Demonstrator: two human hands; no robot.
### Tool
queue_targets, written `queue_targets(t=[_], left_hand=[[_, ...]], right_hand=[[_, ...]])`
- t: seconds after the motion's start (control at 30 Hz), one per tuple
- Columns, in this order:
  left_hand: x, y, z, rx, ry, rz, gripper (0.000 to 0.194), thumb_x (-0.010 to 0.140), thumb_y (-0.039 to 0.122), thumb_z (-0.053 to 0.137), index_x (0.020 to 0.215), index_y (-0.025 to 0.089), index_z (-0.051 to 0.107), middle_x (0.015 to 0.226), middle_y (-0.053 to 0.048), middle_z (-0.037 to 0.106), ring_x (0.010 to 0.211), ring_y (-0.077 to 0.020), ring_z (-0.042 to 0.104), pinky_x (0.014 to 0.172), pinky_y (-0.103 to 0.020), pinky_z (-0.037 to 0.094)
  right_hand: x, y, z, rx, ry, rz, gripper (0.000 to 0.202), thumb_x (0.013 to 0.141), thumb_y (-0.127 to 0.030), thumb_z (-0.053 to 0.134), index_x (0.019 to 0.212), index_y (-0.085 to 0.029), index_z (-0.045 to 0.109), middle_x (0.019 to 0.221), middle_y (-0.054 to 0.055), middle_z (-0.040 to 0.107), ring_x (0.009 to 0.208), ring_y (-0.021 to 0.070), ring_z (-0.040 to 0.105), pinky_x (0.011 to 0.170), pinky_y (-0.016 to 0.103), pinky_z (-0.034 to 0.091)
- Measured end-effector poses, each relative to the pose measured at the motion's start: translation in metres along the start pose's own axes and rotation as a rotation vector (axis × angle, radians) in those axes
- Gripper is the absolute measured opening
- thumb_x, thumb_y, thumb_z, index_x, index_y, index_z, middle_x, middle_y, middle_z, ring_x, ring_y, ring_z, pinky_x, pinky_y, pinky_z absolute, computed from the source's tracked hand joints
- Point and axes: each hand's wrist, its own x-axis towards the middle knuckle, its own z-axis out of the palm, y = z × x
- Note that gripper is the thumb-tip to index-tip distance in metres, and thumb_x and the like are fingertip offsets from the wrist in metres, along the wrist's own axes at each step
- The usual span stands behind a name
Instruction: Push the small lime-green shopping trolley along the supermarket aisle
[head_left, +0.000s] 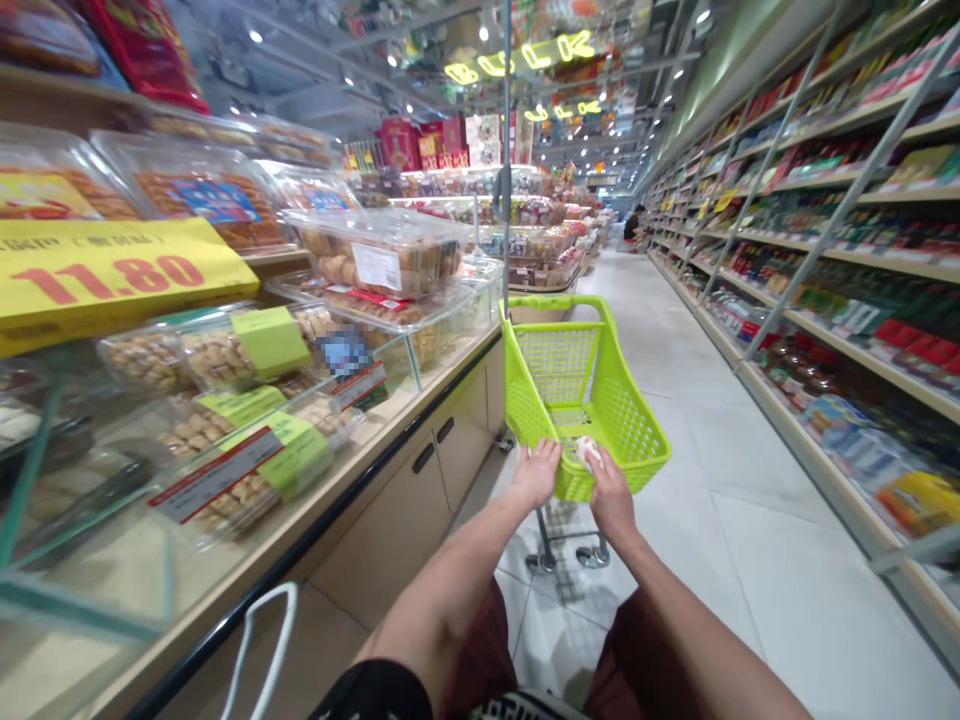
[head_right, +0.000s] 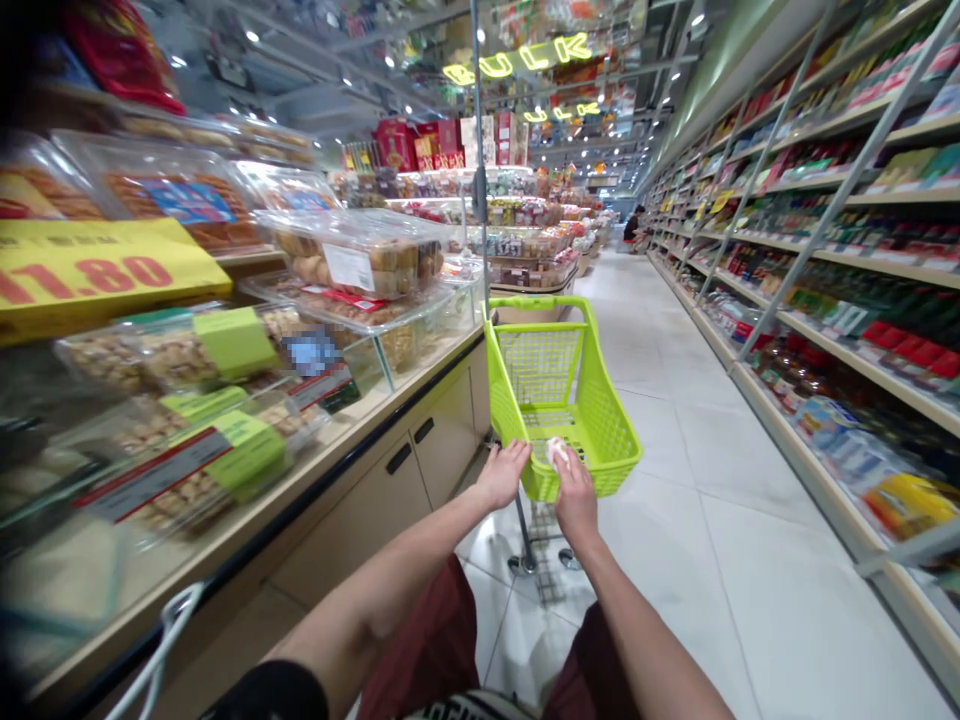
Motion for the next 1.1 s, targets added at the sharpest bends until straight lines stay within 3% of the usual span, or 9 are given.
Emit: queue_targets(t=[0.13, 0.27, 0.5, 0.67, 0.8, 0.93, 1.1], left_hand=[[0.008, 0.006, -0.008, 0.094, 0.040, 0.045, 0.051, 0.084, 0.016, 0.027, 0.135, 0.016, 0.029, 0.145, -0.009, 0.025, 0.133, -0.0226, 0.019, 0.107, -0.050, 0.013], [0.019, 0.014, -0.014, 0.178, 0.067, 0.155, 0.046, 0.087, 0.019, 0.024, 0.130, 0.017, 0.038, 0.146, -0.006, 0.024, 0.133, -0.0225, 0.019, 0.108, -0.051, 0.013], [0.039, 0.039, -0.002, 0.169, -0.016, 0.153, 0.051, 0.086, 0.021, 0.025, 0.137, 0.020, 0.026, 0.147, -0.002, 0.020, 0.133, -0.0236, 0.020, 0.106, -0.055, 0.015], [0.053, 0.051, -0.001, 0.170, -0.049, 0.137, 0.053, 0.085, 0.021, 0.028, 0.138, 0.022, 0.024, 0.148, 0.000, 0.017, 0.133, -0.0267, 0.018, 0.106, -0.056, 0.015], [0.053, 0.051, -0.003, 0.128, -0.060, 0.124, 0.055, 0.083, 0.017, 0.029, 0.138, 0.022, 0.025, 0.148, 0.000, 0.017, 0.133, -0.0276, 0.019, 0.105, -0.055, 0.018], [0.041, 0.040, 0.014, 0.092, -0.063, 0.094, 0.060, 0.079, 0.009, 0.031, 0.138, 0.022, 0.024, 0.148, -0.002, 0.017, 0.135, -0.0241, 0.012, 0.107, -0.052, 0.015], [0.016, 0.030, 0.047, 0.037, -0.191, 0.021, 0.065, 0.076, 0.009, 0.033, 0.139, 0.018, 0.019, 0.149, -0.005, 0.012, 0.135, -0.0240, 0.009, 0.106, -0.050, 0.018]], right_hand=[[0.001, 0.013, 0.004, -0.015, 0.031, -0.025, 0.051, 0.076, -0.001, 0.031, 0.122, -0.015, 0.050, 0.128, 0.013, 0.046, 0.119, 0.0226, 0.042, 0.095, 0.042, 0.040], [0.001, 0.035, -0.004, -0.019, -0.017, -0.010, 0.053, 0.074, 0.000, 0.032, 0.122, -0.018, 0.050, 0.127, 0.011, 0.047, 0.118, 0.0208, 0.044, 0.097, 0.039, 0.041], [0.000, 0.073, -0.010, -0.059, -0.046, 0.151, 0.058, 0.071, 0.000, 0.034, 0.125, -0.019, 0.047, 0.130, 0.009, 0.045, 0.119, 0.0212, 0.044, 0.094, 0.035, 0.044], [0.006, 0.090, -0.005, -0.064, -0.030, 0.161, 0.058, 0.070, -0.001, 0.036, 0.123, -0.020, 0.048, 0.129, 0.009, 0.046, 0.117, 0.0212, 0.046, 0.094, 0.035, 0.044], [0.016, 0.083, -0.013, -0.062, 0.019, 0.140, 0.051, 0.073, -0.003, 0.034, 0.117, -0.018, 0.053, 0.123, 0.010, 0.052, 0.115, 0.0199, 0.048, 0.095, 0.036, 0.042], [0.020, 0.058, -0.022, -0.138, 0.053, 0.081, 0.046, 0.078, -0.005, 0.032, 0.120, -0.009, 0.050, 0.131, 0.016, 0.045, 0.126, 0.0233, 0.034, 0.100, 0.043, 0.034], [0.003, 0.032, -0.014, -0.209, -0.147, -0.253, 0.046, 0.082, -0.006, 0.034, 0.126, -0.012, 0.046, 0.136, 0.012, 0.040, 0.131, 0.0229, 0.024, 0.104, 0.047, 0.023]])
